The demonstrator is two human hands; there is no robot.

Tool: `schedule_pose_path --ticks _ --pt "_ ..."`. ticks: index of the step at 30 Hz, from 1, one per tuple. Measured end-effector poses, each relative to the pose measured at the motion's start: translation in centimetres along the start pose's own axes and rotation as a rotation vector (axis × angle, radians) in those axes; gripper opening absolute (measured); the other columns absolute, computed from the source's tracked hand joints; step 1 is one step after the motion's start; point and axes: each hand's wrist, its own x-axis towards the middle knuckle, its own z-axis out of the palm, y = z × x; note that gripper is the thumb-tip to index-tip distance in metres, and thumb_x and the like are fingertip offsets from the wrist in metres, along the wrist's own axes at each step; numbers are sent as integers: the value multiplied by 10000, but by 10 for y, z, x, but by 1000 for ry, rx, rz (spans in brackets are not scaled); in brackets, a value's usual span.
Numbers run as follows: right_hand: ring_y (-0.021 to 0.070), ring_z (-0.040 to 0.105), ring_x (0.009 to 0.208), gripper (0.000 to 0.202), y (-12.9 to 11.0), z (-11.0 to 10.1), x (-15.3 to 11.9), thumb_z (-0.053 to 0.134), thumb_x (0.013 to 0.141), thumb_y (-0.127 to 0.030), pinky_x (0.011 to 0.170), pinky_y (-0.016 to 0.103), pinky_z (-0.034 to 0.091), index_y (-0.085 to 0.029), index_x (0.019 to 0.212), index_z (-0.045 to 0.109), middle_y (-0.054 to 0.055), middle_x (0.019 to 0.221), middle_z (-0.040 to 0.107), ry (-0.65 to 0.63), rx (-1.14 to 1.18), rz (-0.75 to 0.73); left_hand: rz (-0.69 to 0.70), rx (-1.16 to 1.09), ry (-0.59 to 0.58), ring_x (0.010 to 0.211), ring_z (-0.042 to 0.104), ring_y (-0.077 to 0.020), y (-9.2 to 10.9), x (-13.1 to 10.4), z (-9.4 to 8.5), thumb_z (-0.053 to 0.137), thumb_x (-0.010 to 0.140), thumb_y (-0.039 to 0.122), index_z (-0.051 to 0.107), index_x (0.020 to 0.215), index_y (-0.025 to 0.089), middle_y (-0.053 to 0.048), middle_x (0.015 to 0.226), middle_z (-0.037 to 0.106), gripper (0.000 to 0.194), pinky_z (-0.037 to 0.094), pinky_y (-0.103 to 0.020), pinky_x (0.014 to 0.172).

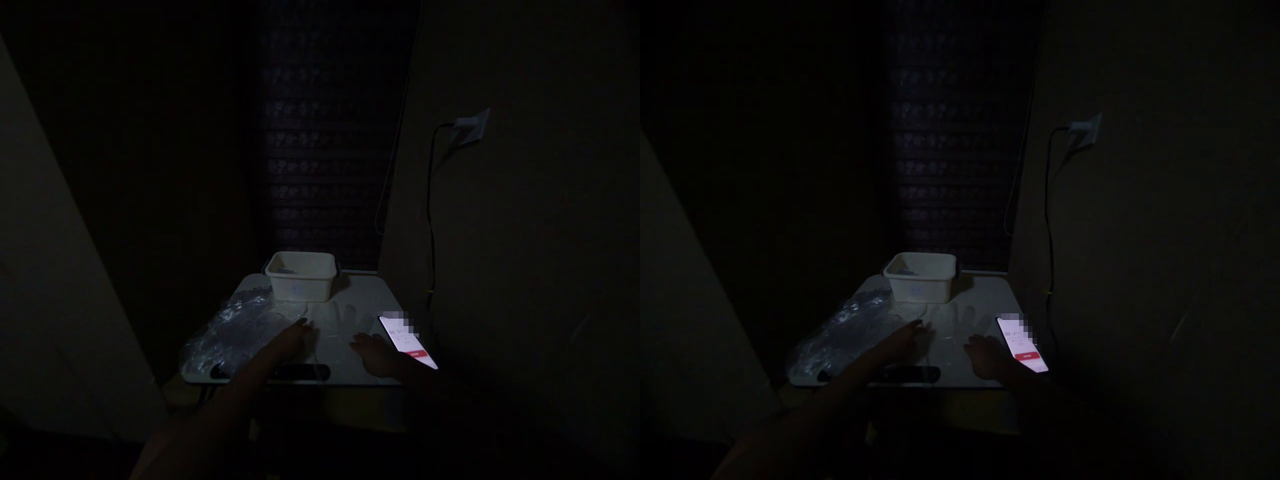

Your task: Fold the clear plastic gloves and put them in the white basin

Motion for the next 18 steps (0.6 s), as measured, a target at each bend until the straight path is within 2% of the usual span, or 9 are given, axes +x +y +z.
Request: schedule_pose_path --ticks 3,8,14,18 --pt "231 317 1038 466 0 4 0 357 605 -151 757 408 307 -169 1069 393 122 1137 377 14 -5 -20 -40 -45 74 1049 317 -155 5 3 -2 374 553 28 428 1036 98 -80 1124 403 490 260 -245 858" --pt "218 268 1071 505 -1 0 0 346 610 -159 799 417 249 -178 1115 333 111 1181 321 23 38 -8 -201 -200 156 937 440 -157 14 10 -10 364 630 112 477 984 83 -88 1026 494 373 328 -231 786" --pt "208 268 1067 511 -8 -5 -1 346 609 -173 804 404 235 -183 1120 323 106 1166 338 42 75 -63 -249 -243 166 945 437 -181 26 21 -14 359 667 176 481 984 34 -134 1029 486 368 315 -235 794" --pt "207 284 1055 504 -8 -5 0 349 614 -184 801 398 238 -184 1117 324 108 1160 343 45 72 -62 -239 -271 158 953 431 -175 35 26 -12 360 675 203 469 1005 48 -123 1046 475 381 310 -228 800"
